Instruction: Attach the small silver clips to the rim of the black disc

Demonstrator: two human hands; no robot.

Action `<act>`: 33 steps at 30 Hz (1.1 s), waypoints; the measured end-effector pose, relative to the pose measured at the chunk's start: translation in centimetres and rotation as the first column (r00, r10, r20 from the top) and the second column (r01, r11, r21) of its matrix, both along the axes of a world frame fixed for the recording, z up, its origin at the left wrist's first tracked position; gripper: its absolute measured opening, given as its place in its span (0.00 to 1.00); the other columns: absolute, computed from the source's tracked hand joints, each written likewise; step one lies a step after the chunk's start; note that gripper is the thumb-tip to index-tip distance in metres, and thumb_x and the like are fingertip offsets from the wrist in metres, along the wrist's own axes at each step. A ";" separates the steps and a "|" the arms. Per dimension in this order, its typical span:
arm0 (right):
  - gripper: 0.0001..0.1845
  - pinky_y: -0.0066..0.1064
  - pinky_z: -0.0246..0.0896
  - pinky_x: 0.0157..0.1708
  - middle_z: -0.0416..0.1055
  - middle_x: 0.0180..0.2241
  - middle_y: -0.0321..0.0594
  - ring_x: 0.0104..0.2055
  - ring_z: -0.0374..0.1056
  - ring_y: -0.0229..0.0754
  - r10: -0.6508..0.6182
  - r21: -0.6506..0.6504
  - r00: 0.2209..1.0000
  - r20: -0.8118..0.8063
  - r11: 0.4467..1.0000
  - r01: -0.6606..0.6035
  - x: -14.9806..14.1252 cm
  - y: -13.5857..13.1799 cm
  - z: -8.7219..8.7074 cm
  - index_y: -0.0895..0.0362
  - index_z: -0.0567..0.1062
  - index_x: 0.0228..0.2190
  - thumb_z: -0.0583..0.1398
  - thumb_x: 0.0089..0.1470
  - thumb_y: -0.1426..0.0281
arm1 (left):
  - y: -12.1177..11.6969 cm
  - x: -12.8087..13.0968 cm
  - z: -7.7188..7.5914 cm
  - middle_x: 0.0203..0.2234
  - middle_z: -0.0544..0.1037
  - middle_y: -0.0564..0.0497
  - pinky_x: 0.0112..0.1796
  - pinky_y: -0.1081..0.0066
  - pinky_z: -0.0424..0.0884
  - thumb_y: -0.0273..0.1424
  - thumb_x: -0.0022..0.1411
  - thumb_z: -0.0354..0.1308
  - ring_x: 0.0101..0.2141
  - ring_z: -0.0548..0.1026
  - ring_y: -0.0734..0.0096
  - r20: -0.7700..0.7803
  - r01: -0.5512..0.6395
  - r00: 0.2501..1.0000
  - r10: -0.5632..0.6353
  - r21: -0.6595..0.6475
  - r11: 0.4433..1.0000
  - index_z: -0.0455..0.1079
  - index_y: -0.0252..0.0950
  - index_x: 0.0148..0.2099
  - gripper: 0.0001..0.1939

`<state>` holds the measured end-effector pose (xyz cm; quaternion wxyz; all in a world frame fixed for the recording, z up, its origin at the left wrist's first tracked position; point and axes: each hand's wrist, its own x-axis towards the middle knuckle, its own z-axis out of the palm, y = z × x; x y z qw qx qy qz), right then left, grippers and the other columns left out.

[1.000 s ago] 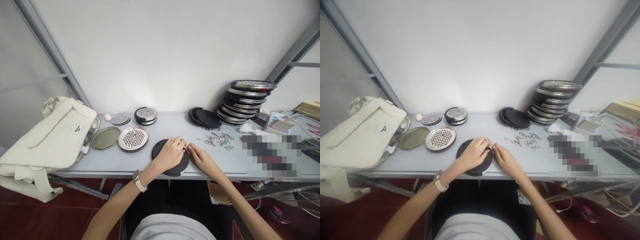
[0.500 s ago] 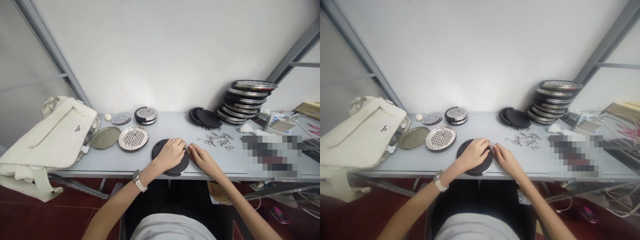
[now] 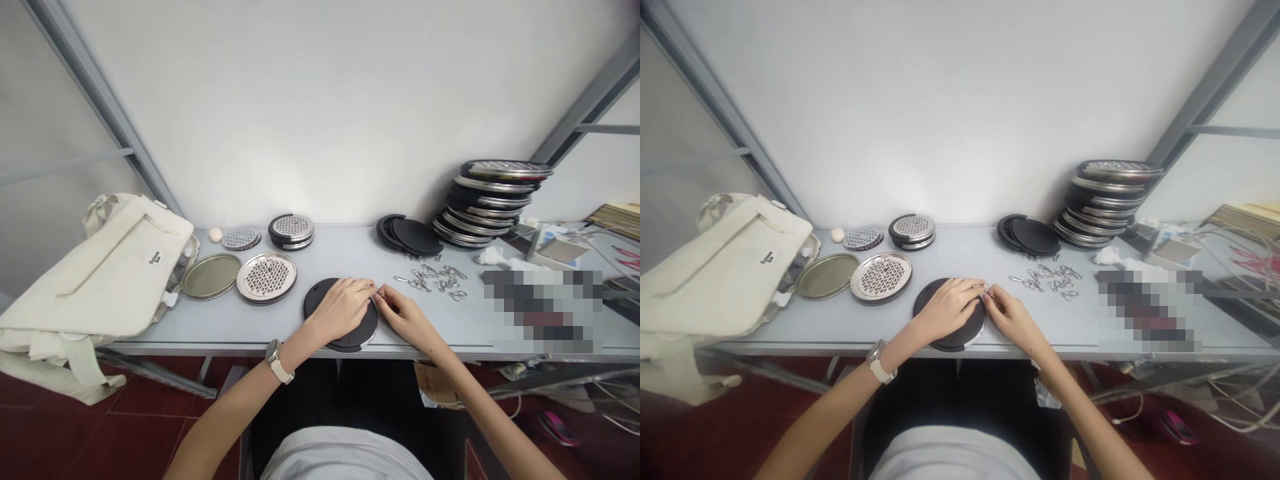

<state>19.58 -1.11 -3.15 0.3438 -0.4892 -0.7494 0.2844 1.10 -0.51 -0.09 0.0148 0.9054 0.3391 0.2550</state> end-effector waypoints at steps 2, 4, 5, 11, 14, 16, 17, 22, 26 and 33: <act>0.15 0.29 0.50 0.27 0.55 0.22 0.29 0.25 0.53 0.37 -0.002 0.005 1.000 -0.003 1.000 0.002 0.0 0.0 0.0 0.53 0.59 0.27 0.49 0.63 0.59 | 0.0 0.0 -0.1 0.51 0.71 0.47 0.51 0.64 0.65 0.25 0.68 0.46 0.49 0.69 0.64 -0.006 -0.009 1.000 0.009 0.004 1.000 0.66 0.33 0.54 0.14; 0.15 0.29 0.51 0.28 0.55 0.22 0.30 0.25 0.54 0.37 -0.001 0.001 1.000 -0.006 1.000 0.001 0.0 0.0 0.1 0.54 0.60 0.28 0.48 0.64 0.60 | 0.0 0.0 -0.2 0.51 0.71 0.47 0.51 0.63 0.64 0.26 0.68 0.47 0.49 0.69 0.64 -0.011 -0.018 1.000 0.018 0.007 1.000 0.66 0.33 0.53 0.14; 0.14 0.29 0.51 0.28 0.55 0.22 0.30 0.25 0.54 0.37 0.001 -0.005 1.000 -0.006 1.000 -0.001 0.0 -0.1 0.1 0.54 0.61 0.28 0.48 0.64 0.60 | 0.0 0.0 -0.2 0.51 0.71 0.47 0.51 0.63 0.64 0.26 0.68 0.47 0.49 0.69 0.64 -0.011 -0.023 1.000 0.023 0.008 1.000 0.67 0.33 0.52 0.13; 0.13 0.29 0.52 0.29 0.56 0.22 0.29 0.25 0.54 0.37 -0.002 -0.007 1.000 -0.020 1.000 0.001 0.0 -0.2 0.4 0.53 0.61 0.30 0.48 0.64 0.60 | 0.0 0.0 -0.2 0.49 0.71 0.45 0.52 0.62 0.64 0.28 0.67 0.49 0.50 0.69 0.63 -0.003 -0.063 0.998 0.063 -0.004 0.998 0.67 0.32 0.51 0.12; 0.15 0.29 0.52 0.28 0.55 0.21 0.29 0.24 0.54 0.37 -0.005 -0.007 1.000 -0.016 1.000 0.005 0.0 -0.2 0.4 0.54 0.60 0.28 0.48 0.64 0.60 | 0.0 0.1 -0.2 0.49 0.71 0.45 0.52 0.62 0.64 0.28 0.67 0.49 0.50 0.69 0.63 -0.003 -0.069 0.998 0.069 -0.012 0.998 0.67 0.32 0.50 0.11; 0.15 0.28 0.51 0.27 0.54 0.21 0.29 0.24 0.53 0.36 -0.011 -0.009 1.000 -0.008 1.000 0.010 0.0 -0.2 0.4 0.54 0.60 0.27 0.48 0.64 0.60 | 0.0 0.1 -0.3 0.48 0.71 0.45 0.52 0.62 0.64 0.28 0.67 0.49 0.50 0.69 0.63 -0.001 -0.066 0.998 0.066 -0.016 0.998 0.66 0.32 0.50 0.11; 0.16 0.28 0.51 0.27 0.54 0.20 0.29 0.24 0.53 0.36 -0.011 -0.009 1.000 -0.006 1.000 0.011 0.0 -0.2 0.4 0.54 0.60 0.27 0.48 0.64 0.60 | 0.1 0.1 -0.3 0.48 0.71 0.45 0.53 0.62 0.64 0.28 0.67 0.49 0.50 0.69 0.63 0.003 -0.063 0.998 0.063 -0.017 0.998 0.66 0.32 0.51 0.12; 0.17 0.28 0.51 0.27 0.53 0.20 0.29 0.24 0.53 0.36 -0.026 0.009 1.000 0.005 1.000 0.026 -0.1 -0.2 0.4 0.53 0.57 0.25 0.48 0.64 0.59 | 0.1 0.1 -0.3 0.49 0.71 0.46 0.53 0.62 0.64 0.26 0.67 0.49 0.50 0.69 0.63 0.031 -0.037 0.999 0.038 -0.029 0.999 0.64 0.33 0.54 0.14; 0.17 0.28 0.52 0.26 0.54 0.20 0.29 0.23 0.54 0.37 -0.025 0.023 1.000 0.017 0.999 0.025 -0.2 -0.2 0.5 0.53 0.57 0.25 0.48 0.63 0.59 | 0.0 0.0 -0.2 0.50 0.70 0.45 0.53 0.62 0.64 0.26 0.67 0.49 0.51 0.68 0.63 0.049 -0.030 0.998 0.032 -0.040 0.999 0.61 0.34 0.56 0.16; 0.18 0.29 0.54 0.27 0.58 0.20 0.30 0.23 0.58 0.37 -0.042 0.019 0.998 0.038 0.999 0.042 -0.2 -0.2 0.6 0.53 0.57 0.24 0.46 0.64 0.61 | 0.0 0.1 -0.2 0.50 0.70 0.45 0.53 0.63 0.64 0.27 0.67 0.49 0.51 0.68 0.64 0.023 -0.050 0.998 0.051 -0.039 0.998 0.61 0.33 0.55 0.15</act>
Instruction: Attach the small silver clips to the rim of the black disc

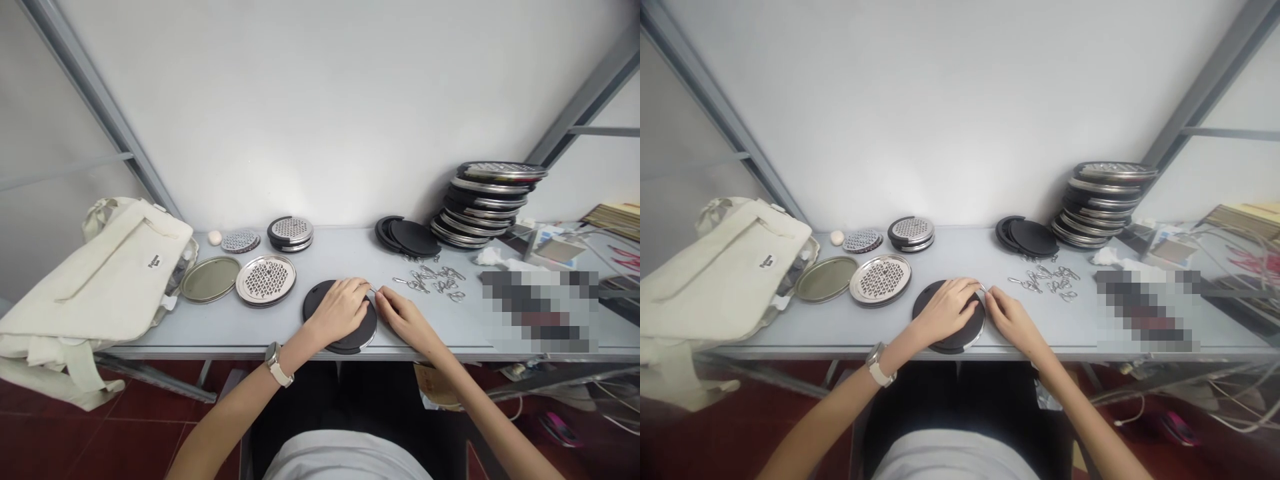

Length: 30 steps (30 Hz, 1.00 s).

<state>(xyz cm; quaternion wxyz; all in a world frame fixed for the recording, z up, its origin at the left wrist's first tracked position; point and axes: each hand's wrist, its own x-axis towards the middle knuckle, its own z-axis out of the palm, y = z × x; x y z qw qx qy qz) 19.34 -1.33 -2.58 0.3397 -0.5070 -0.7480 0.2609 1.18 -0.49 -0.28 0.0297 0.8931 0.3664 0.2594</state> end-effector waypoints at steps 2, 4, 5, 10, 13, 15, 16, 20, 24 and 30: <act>0.17 0.29 0.55 0.28 0.58 0.20 0.30 0.24 0.58 0.38 -0.007 -0.009 1.000 -0.012 1.000 0.007 0.0 -0.1 0.0 0.53 0.57 0.25 0.46 0.65 0.60 | 0.0 0.0 0.0 0.49 0.70 0.46 0.53 0.63 0.64 0.27 0.67 0.49 0.51 0.68 0.64 -0.008 -0.003 1.000 0.003 0.006 1.000 0.62 0.33 0.55 0.14; 0.16 0.30 0.56 0.29 0.58 0.21 0.30 0.24 0.59 0.38 -0.019 -0.019 0.999 -0.035 1.000 0.018 0.0 -0.1 0.1 0.53 0.58 0.26 0.46 0.65 0.60 | 0.0 0.0 0.0 0.49 0.70 0.46 0.53 0.63 0.64 0.27 0.67 0.49 0.51 0.68 0.64 -0.013 -0.003 1.000 0.003 0.009 1.000 0.62 0.33 0.54 0.14; 0.15 0.30 0.56 0.29 0.59 0.21 0.30 0.24 0.59 0.38 -0.025 -0.019 0.999 -0.045 1.000 0.024 0.0 -0.1 0.1 0.53 0.59 0.27 0.46 0.65 0.60 | 0.0 0.0 0.0 0.49 0.70 0.46 0.53 0.63 0.64 0.27 0.67 0.48 0.50 0.68 0.64 -0.014 -0.002 1.000 0.002 0.009 1.000 0.62 0.33 0.54 0.14; 0.16 0.30 0.55 0.29 0.58 0.21 0.30 0.24 0.58 0.38 -0.020 0.007 0.999 -0.033 1.000 0.020 0.0 -0.1 0.1 0.53 0.58 0.27 0.46 0.65 0.59 | 0.0 0.0 -0.1 0.49 0.70 0.45 0.52 0.62 0.64 0.27 0.67 0.48 0.50 0.69 0.63 -0.020 -0.001 1.000 0.002 0.010 1.000 0.62 0.33 0.54 0.13; 0.17 0.29 0.54 0.28 0.57 0.20 0.30 0.24 0.57 0.38 -0.010 0.008 1.000 -0.007 1.000 0.011 0.1 -0.1 0.0 0.53 0.58 0.27 0.46 0.65 0.59 | 0.0 0.0 -0.1 0.49 0.70 0.45 0.52 0.62 0.64 0.27 0.67 0.49 0.50 0.68 0.63 -0.019 -0.003 1.000 0.003 0.008 1.000 0.62 0.33 0.53 0.13; 0.17 0.29 0.53 0.27 0.57 0.20 0.30 0.24 0.57 0.38 -0.007 0.005 1.000 0.006 1.000 0.006 0.1 0.0 -0.1 0.53 0.58 0.26 0.45 0.65 0.59 | 0.0 0.0 0.0 0.48 0.70 0.45 0.52 0.62 0.64 0.27 0.67 0.49 0.50 0.68 0.63 -0.014 -0.004 1.000 0.004 0.001 1.000 0.62 0.33 0.53 0.13; 0.18 0.29 0.53 0.27 0.57 0.20 0.30 0.24 0.57 0.38 -0.004 0.005 1.000 0.013 1.000 0.004 0.1 0.0 -0.2 0.53 0.58 0.25 0.45 0.65 0.60 | 0.0 0.0 0.1 0.48 0.70 0.45 0.51 0.62 0.65 0.27 0.67 0.49 0.49 0.69 0.63 -0.011 -0.007 1.000 0.007 -0.006 1.000 0.61 0.33 0.52 0.12; 0.17 0.29 0.53 0.27 0.59 0.20 0.31 0.23 0.58 0.38 -0.005 0.034 0.999 0.052 0.999 0.004 0.1 0.1 -0.3 0.53 0.57 0.24 0.45 0.65 0.61 | -0.2 0.1 0.4 0.45 0.71 0.45 0.49 0.61 0.66 0.27 0.66 0.49 0.47 0.70 0.61 0.000 -0.016 1.000 0.016 -0.032 0.999 0.60 0.35 0.53 0.13; 0.17 0.30 0.53 0.27 0.61 0.20 0.32 0.23 0.59 0.39 -0.006 0.064 0.996 0.089 0.998 0.000 0.1 0.2 -0.4 0.53 0.58 0.24 0.46 0.64 0.62 | -0.2 0.1 0.4 0.47 0.71 0.45 0.50 0.60 0.65 0.27 0.67 0.48 0.49 0.70 0.61 0.014 -0.011 1.000 0.011 -0.032 0.999 0.56 0.35 0.56 0.16; 0.16 0.31 0.55 0.28 0.67 0.24 0.36 0.26 0.64 0.41 0.017 0.062 0.991 0.132 0.998 -0.025 0.0 0.3 -0.3 0.53 0.60 0.25 0.46 0.64 0.63 | -0.1 0.1 0.2 0.46 0.72 0.46 0.50 0.61 0.65 0.26 0.67 0.47 0.48 0.70 0.62 -0.006 0.003 1.000 -0.003 -0.031 1.000 0.58 0.35 0.56 0.16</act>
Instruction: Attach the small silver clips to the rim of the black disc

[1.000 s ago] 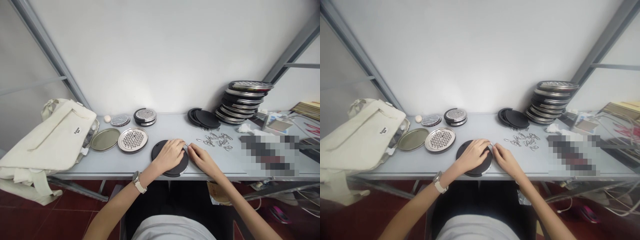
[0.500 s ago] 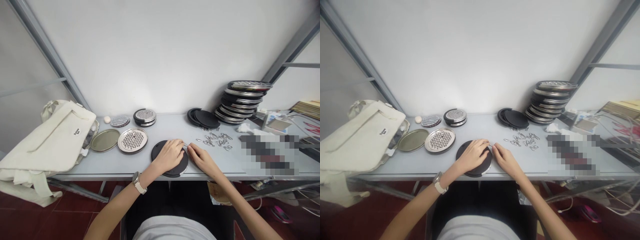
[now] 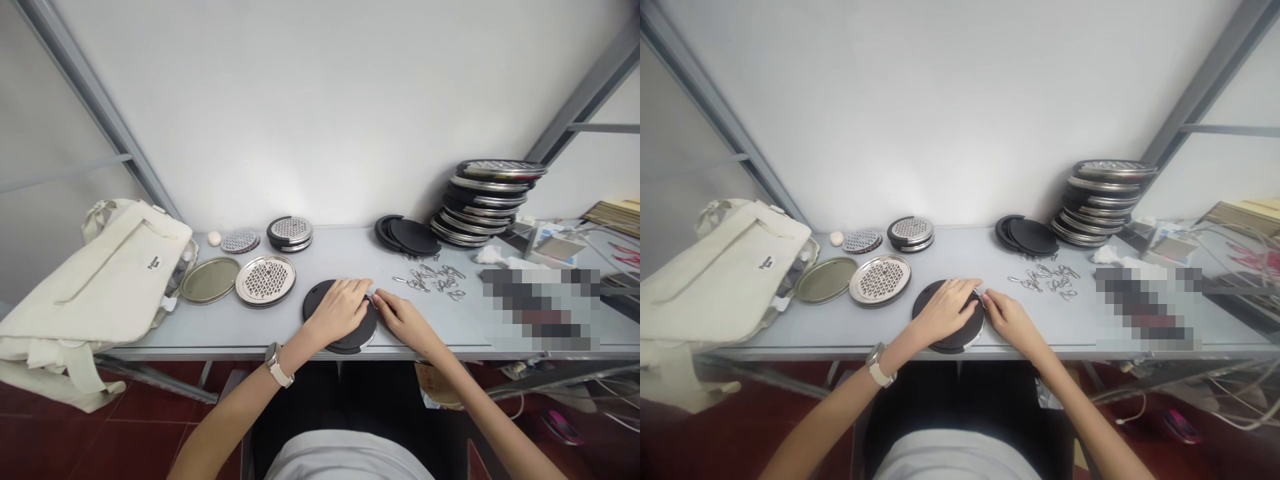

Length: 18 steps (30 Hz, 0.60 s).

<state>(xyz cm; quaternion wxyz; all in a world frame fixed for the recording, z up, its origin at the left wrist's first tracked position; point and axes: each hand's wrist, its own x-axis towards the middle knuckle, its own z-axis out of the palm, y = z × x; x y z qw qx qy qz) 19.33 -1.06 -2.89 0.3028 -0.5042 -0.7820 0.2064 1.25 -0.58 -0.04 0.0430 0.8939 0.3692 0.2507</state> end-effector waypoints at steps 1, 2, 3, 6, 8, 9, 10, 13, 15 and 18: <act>0.16 0.31 0.55 0.29 0.68 0.24 0.37 0.26 0.64 0.42 0.003 0.000 1.000 0.005 1.000 -0.003 0.0 0.0 0.0 0.53 0.60 0.25 0.46 0.64 0.63 | 0.0 0.0 0.0 0.46 0.73 0.46 0.50 0.61 0.65 0.26 0.67 0.47 0.48 0.70 0.62 -0.009 -0.001 1.000 0.001 -0.003 1.000 0.58 0.35 0.56 0.15; 0.16 0.31 0.56 0.29 0.68 0.24 0.37 0.27 0.64 0.42 0.006 0.002 1.000 0.009 1.000 -0.006 0.0 0.0 0.0 0.53 0.61 0.25 0.46 0.64 0.63 | 0.0 0.0 0.0 0.45 0.73 0.46 0.50 0.61 0.65 0.27 0.67 0.47 0.47 0.71 0.62 -0.016 -0.003 1.000 0.003 -0.007 1.000 0.58 0.35 0.55 0.15; 0.16 0.32 0.56 0.30 0.68 0.25 0.37 0.27 0.65 0.42 0.008 0.006 1.000 0.012 1.000 -0.008 0.0 0.0 0.0 0.53 0.61 0.25 0.46 0.64 0.63 | 0.0 0.0 0.0 0.44 0.73 0.46 0.49 0.61 0.65 0.27 0.67 0.47 0.47 0.71 0.62 -0.021 -0.005 1.000 0.005 -0.010 1.000 0.59 0.35 0.55 0.14; 0.17 0.32 0.56 0.30 0.69 0.25 0.38 0.28 0.65 0.43 0.019 0.024 1.000 0.023 1.000 -0.019 0.0 0.0 -0.1 0.53 0.62 0.24 0.45 0.64 0.63 | 0.0 0.0 0.1 0.44 0.73 0.46 0.49 0.61 0.65 0.27 0.68 0.46 0.47 0.70 0.62 -0.026 -0.005 1.000 0.004 -0.013 1.000 0.59 0.35 0.55 0.15; 0.18 0.32 0.56 0.30 0.69 0.24 0.38 0.28 0.65 0.43 0.027 0.029 0.999 0.027 0.999 -0.028 0.1 0.0 -0.1 0.53 0.62 0.24 0.45 0.64 0.62 | 0.0 0.0 0.1 0.44 0.73 0.46 0.49 0.61 0.65 0.27 0.68 0.47 0.47 0.70 0.62 -0.027 -0.002 1.000 0.001 -0.010 1.000 0.59 0.35 0.55 0.14; 0.18 0.32 0.56 0.30 0.69 0.24 0.38 0.28 0.65 0.42 0.030 0.029 0.999 0.027 0.999 -0.030 0.1 0.0 -0.2 0.53 0.62 0.24 0.46 0.64 0.62 | 0.0 0.0 0.1 0.43 0.73 0.46 0.49 0.61 0.65 0.27 0.68 0.47 0.46 0.70 0.62 -0.027 0.000 1.000 0.000 -0.008 1.000 0.59 0.35 0.55 0.14; 0.18 0.32 0.56 0.30 0.68 0.24 0.37 0.28 0.65 0.42 0.031 0.028 0.999 0.027 0.999 -0.031 0.1 0.0 -0.2 0.53 0.62 0.24 0.46 0.64 0.62 | 0.0 0.0 0.1 0.43 0.74 0.46 0.49 0.61 0.65 0.27 0.68 0.47 0.46 0.70 0.62 -0.029 0.001 1.000 -0.001 -0.007 1.000 0.60 0.35 0.55 0.14; 0.18 0.32 0.56 0.30 0.67 0.23 0.36 0.27 0.64 0.41 0.032 0.020 0.999 0.027 0.999 -0.032 0.1 0.0 -0.2 0.54 0.61 0.24 0.46 0.64 0.63 | 0.0 0.0 0.1 0.42 0.74 0.47 0.48 0.62 0.65 0.27 0.68 0.47 0.44 0.70 0.62 -0.034 0.006 0.999 -0.006 0.002 1.000 0.61 0.35 0.54 0.13; 0.18 0.32 0.55 0.30 0.67 0.23 0.36 0.27 0.65 0.42 0.035 0.014 0.999 0.025 0.999 -0.036 0.1 0.0 -0.2 0.54 0.62 0.24 0.46 0.64 0.62 | 0.0 -0.1 0.1 0.42 0.75 0.47 0.48 0.62 0.64 0.27 0.68 0.47 0.44 0.70 0.62 -0.036 0.012 0.999 -0.012 0.008 1.000 0.62 0.34 0.54 0.13; 0.18 0.32 0.55 0.30 0.68 0.24 0.37 0.28 0.65 0.42 0.044 0.005 0.999 0.018 0.999 -0.044 0.1 -0.1 -0.1 0.54 0.62 0.25 0.45 0.64 0.62 | 0.0 -0.1 0.1 0.43 0.74 0.47 0.49 0.63 0.64 0.26 0.68 0.46 0.45 0.70 0.63 -0.037 0.022 0.999 -0.021 0.014 1.000 0.62 0.34 0.54 0.13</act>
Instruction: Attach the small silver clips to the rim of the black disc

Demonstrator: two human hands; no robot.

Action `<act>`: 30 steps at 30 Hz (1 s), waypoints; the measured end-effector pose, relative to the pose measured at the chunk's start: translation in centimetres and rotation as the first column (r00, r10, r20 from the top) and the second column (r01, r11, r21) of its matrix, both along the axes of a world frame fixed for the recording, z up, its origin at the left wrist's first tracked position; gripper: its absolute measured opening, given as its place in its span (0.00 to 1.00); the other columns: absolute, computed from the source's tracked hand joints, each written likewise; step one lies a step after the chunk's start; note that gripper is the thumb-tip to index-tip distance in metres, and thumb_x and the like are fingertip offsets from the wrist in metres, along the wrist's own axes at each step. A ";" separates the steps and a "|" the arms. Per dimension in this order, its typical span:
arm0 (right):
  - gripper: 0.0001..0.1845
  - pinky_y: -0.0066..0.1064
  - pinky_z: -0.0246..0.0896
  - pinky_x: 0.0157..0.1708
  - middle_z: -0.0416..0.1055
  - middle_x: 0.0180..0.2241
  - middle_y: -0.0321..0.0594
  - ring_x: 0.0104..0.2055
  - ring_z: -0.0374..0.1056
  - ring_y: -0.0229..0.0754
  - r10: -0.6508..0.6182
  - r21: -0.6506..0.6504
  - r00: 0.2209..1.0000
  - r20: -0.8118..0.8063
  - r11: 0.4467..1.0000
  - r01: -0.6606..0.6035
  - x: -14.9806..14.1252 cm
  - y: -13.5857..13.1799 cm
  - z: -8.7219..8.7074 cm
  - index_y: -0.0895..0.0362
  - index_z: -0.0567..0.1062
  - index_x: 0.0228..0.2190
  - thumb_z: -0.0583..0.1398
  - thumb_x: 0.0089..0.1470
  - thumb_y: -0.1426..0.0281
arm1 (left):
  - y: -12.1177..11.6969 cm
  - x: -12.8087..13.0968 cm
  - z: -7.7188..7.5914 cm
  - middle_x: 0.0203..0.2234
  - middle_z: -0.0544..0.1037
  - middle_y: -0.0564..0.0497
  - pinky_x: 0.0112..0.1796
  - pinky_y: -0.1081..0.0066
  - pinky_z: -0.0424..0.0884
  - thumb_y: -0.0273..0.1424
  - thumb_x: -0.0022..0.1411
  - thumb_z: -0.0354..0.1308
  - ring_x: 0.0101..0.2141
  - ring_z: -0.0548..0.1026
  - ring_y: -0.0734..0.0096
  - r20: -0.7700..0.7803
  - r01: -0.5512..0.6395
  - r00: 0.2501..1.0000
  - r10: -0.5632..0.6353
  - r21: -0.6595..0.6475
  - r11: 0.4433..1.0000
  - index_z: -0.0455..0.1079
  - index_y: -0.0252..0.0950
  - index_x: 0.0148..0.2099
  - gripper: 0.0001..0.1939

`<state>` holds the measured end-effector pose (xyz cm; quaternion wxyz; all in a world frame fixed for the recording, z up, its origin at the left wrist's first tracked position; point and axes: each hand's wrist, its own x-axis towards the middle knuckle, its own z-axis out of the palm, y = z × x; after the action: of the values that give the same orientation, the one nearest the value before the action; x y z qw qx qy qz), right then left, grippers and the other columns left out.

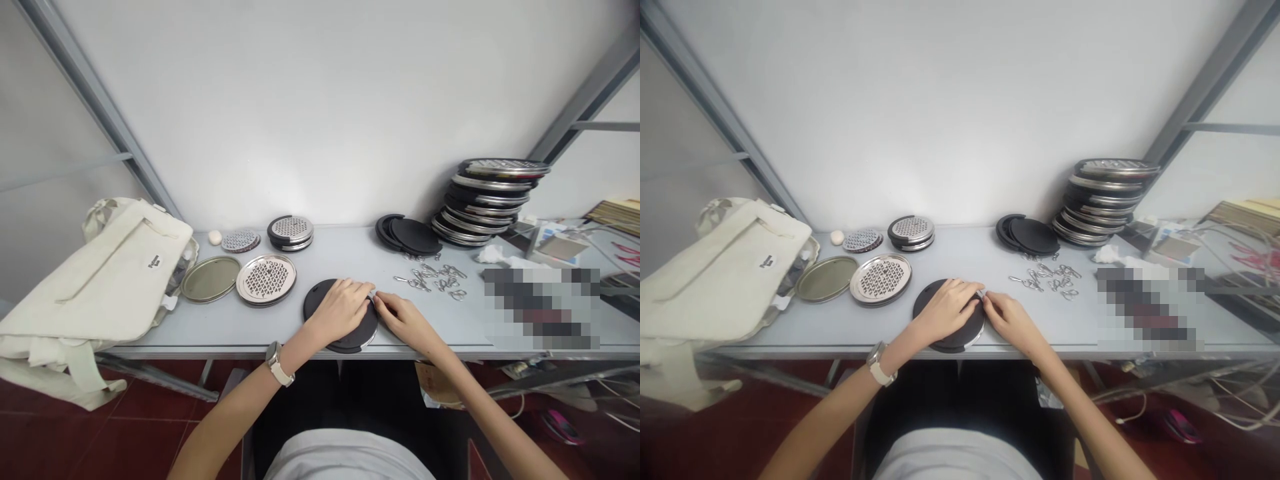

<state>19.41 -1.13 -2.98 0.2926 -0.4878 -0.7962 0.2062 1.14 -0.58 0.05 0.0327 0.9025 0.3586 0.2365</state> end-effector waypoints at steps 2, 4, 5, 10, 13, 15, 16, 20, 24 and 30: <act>0.18 0.32 0.56 0.31 0.68 0.25 0.38 0.29 0.65 0.43 0.004 -0.005 1.000 -0.004 1.000 -0.004 0.0 0.0 0.0 0.54 0.63 0.25 0.45 0.64 0.62 | 0.0 0.0 0.0 0.44 0.74 0.47 0.50 0.63 0.63 0.26 0.68 0.46 0.46 0.70 0.63 -0.006 0.005 1.000 -0.005 -0.001 1.000 0.62 0.34 0.54 0.13; 0.18 0.33 0.56 0.31 0.69 0.25 0.38 0.29 0.65 0.43 0.008 -0.008 1.000 -0.007 1.000 -0.009 0.0 0.0 0.0 0.54 0.63 0.26 0.45 0.65 0.62 | 0.0 0.0 0.1 0.44 0.74 0.47 0.49 0.63 0.63 0.25 0.68 0.45 0.46 0.70 0.63 -0.013 0.010 1.000 -0.010 -0.002 1.000 0.62 0.34 0.54 0.14; 0.18 0.33 0.56 0.32 0.69 0.26 0.38 0.30 0.65 0.43 0.011 -0.008 1.000 -0.009 1.000 -0.011 0.0 0.0 0.0 0.54 0.63 0.26 0.45 0.65 0.62 | 0.0 0.0 0.1 0.44 0.75 0.47 0.49 0.63 0.64 0.25 0.68 0.45 0.46 0.70 0.63 -0.015 0.012 1.000 -0.012 -0.002 1.000 0.63 0.34 0.54 0.14; 0.18 0.33 0.55 0.32 0.69 0.25 0.38 0.29 0.65 0.43 0.014 -0.005 1.000 -0.015 1.000 -0.014 0.0 0.1 -0.1 0.54 0.65 0.26 0.46 0.65 0.62 | 0.0 -0.1 0.1 0.44 0.74 0.47 0.48 0.64 0.64 0.23 0.68 0.45 0.45 0.70 0.63 -0.020 0.028 0.999 -0.028 0.007 1.000 0.62 0.33 0.55 0.15; 0.18 0.32 0.54 0.31 0.67 0.24 0.37 0.28 0.64 0.42 0.007 -0.009 1.000 -0.002 1.000 -0.007 0.0 0.0 -0.1 0.55 0.64 0.25 0.46 0.65 0.62 | 0.0 -0.1 0.1 0.44 0.74 0.46 0.48 0.63 0.64 0.23 0.68 0.45 0.45 0.70 0.63 -0.020 0.024 1.000 -0.024 0.006 1.000 0.61 0.33 0.56 0.16; 0.19 0.32 0.53 0.30 0.65 0.22 0.36 0.27 0.63 0.41 0.003 -0.009 1.000 0.008 1.000 -0.003 0.0 0.0 0.0 0.54 0.62 0.24 0.46 0.65 0.63 | 0.0 -0.1 0.1 0.44 0.74 0.46 0.49 0.63 0.64 0.23 0.68 0.45 0.46 0.70 0.63 -0.020 0.024 1.000 -0.024 0.001 1.000 0.61 0.33 0.56 0.15; 0.19 0.31 0.53 0.30 0.64 0.22 0.35 0.27 0.62 0.41 0.003 -0.009 1.000 0.011 1.000 -0.003 0.0 -0.1 0.0 0.54 0.61 0.24 0.46 0.65 0.63 | 0.0 -0.1 0.1 0.45 0.74 0.46 0.49 0.63 0.63 0.23 0.68 0.45 0.46 0.69 0.63 -0.020 0.024 1.000 -0.024 0.000 1.000 0.61 0.33 0.55 0.15; 0.18 0.31 0.52 0.30 0.63 0.22 0.35 0.27 0.62 0.40 0.004 -0.014 1.000 0.021 1.000 -0.003 0.1 -0.1 0.0 0.54 0.60 0.24 0.46 0.64 0.63 | 0.0 -0.2 0.2 0.45 0.74 0.47 0.49 0.64 0.63 0.24 0.68 0.45 0.46 0.69 0.63 -0.021 0.023 1.000 -0.023 0.003 1.000 0.62 0.33 0.55 0.15; 0.18 0.31 0.52 0.29 0.62 0.21 0.34 0.26 0.61 0.40 0.000 -0.014 1.000 0.016 1.000 0.000 0.1 0.0 -0.1 0.54 0.59 0.23 0.46 0.64 0.63 | 0.0 -0.1 0.2 0.45 0.74 0.47 0.49 0.64 0.63 0.24 0.68 0.45 0.46 0.69 0.63 -0.024 0.022 0.999 -0.022 -0.002 1.000 0.62 0.33 0.54 0.14; 0.16 0.30 0.52 0.28 0.61 0.21 0.33 0.25 0.60 0.39 -0.003 -0.022 1.000 -0.022 1.000 0.002 0.0 0.1 -0.3 0.54 0.59 0.24 0.46 0.64 0.63 | 0.0 -0.1 0.2 0.44 0.74 0.47 0.48 0.64 0.64 0.25 0.69 0.45 0.45 0.69 0.63 -0.033 0.016 0.999 -0.016 -0.004 1.000 0.62 0.33 0.54 0.14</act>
<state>19.44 -0.99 -3.24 0.2963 -0.4897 -0.7900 0.2200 1.07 -0.59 0.25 0.0303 0.9091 0.3521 0.2205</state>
